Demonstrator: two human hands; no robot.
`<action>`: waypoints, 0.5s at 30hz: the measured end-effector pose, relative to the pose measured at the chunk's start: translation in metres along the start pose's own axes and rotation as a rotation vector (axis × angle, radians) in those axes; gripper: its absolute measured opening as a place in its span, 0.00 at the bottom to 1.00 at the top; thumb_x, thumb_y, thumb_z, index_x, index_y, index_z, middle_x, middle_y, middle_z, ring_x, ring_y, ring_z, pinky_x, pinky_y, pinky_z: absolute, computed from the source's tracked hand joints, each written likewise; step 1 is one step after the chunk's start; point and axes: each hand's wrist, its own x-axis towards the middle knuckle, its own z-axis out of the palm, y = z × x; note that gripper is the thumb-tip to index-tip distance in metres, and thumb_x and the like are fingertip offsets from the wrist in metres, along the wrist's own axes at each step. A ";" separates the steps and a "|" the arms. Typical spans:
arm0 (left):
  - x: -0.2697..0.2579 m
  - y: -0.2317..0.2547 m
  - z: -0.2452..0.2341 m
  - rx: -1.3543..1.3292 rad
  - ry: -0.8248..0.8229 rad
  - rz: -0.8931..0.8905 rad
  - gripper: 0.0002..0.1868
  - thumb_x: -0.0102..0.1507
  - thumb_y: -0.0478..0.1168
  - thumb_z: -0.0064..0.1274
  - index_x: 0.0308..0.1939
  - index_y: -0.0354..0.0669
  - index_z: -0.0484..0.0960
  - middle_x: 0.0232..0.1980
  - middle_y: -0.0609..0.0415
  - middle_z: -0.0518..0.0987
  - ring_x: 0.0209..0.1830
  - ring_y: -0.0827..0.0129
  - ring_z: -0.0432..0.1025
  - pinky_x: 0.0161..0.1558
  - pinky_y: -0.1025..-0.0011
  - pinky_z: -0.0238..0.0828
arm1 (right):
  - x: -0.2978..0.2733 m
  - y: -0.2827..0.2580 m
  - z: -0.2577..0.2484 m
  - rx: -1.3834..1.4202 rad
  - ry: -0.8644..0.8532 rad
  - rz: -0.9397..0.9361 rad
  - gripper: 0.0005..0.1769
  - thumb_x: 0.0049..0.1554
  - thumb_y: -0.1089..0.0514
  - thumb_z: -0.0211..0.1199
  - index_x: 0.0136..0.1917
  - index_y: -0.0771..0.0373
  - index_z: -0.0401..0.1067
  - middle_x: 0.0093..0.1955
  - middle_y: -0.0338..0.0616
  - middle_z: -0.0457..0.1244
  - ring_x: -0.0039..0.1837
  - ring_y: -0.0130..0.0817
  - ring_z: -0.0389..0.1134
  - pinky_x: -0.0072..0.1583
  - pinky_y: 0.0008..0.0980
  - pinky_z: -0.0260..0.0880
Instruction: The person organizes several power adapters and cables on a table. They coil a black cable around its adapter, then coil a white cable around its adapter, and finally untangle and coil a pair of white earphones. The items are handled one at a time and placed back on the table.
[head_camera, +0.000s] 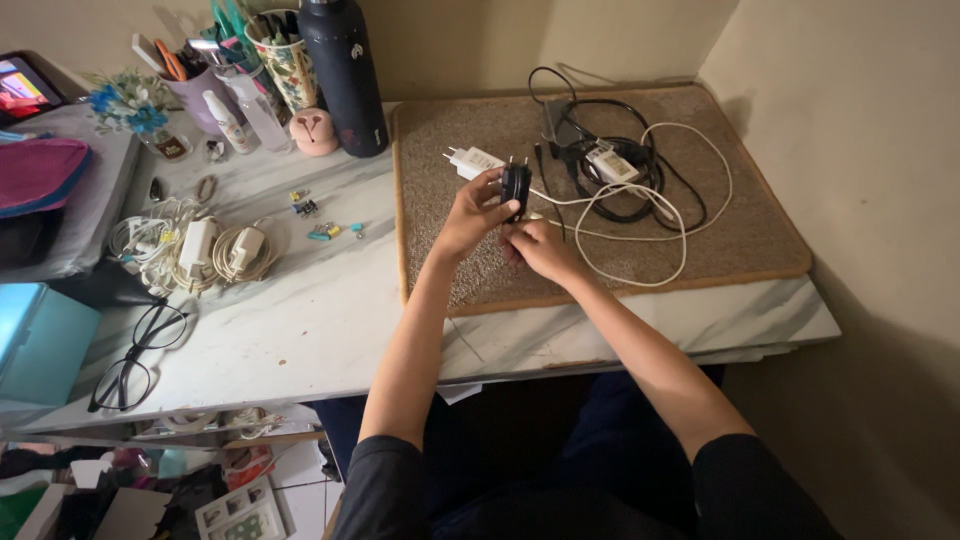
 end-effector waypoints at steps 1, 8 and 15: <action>0.000 0.000 0.001 0.010 0.028 -0.004 0.35 0.61 0.35 0.64 0.71 0.36 0.67 0.55 0.42 0.81 0.54 0.62 0.77 0.54 0.64 0.78 | 0.000 0.000 0.000 0.002 -0.001 -0.008 0.18 0.68 0.57 0.50 0.42 0.67 0.74 0.33 0.40 0.67 0.36 0.27 0.69 0.40 0.28 0.71; 0.001 0.003 0.009 -0.076 0.200 -0.011 0.32 0.66 0.37 0.55 0.72 0.32 0.63 0.51 0.40 0.81 0.45 0.63 0.79 0.46 0.67 0.80 | 0.001 -0.005 0.008 0.059 0.040 -0.068 0.18 0.69 0.56 0.50 0.43 0.67 0.74 0.33 0.39 0.66 0.35 0.26 0.67 0.40 0.27 0.70; 0.005 0.010 0.010 -0.388 0.250 0.026 0.29 0.70 0.39 0.47 0.71 0.28 0.59 0.52 0.38 0.77 0.48 0.60 0.77 0.51 0.65 0.80 | -0.007 -0.004 0.015 0.000 0.082 -0.109 0.15 0.65 0.56 0.52 0.45 0.67 0.75 0.34 0.39 0.67 0.35 0.25 0.68 0.39 0.26 0.70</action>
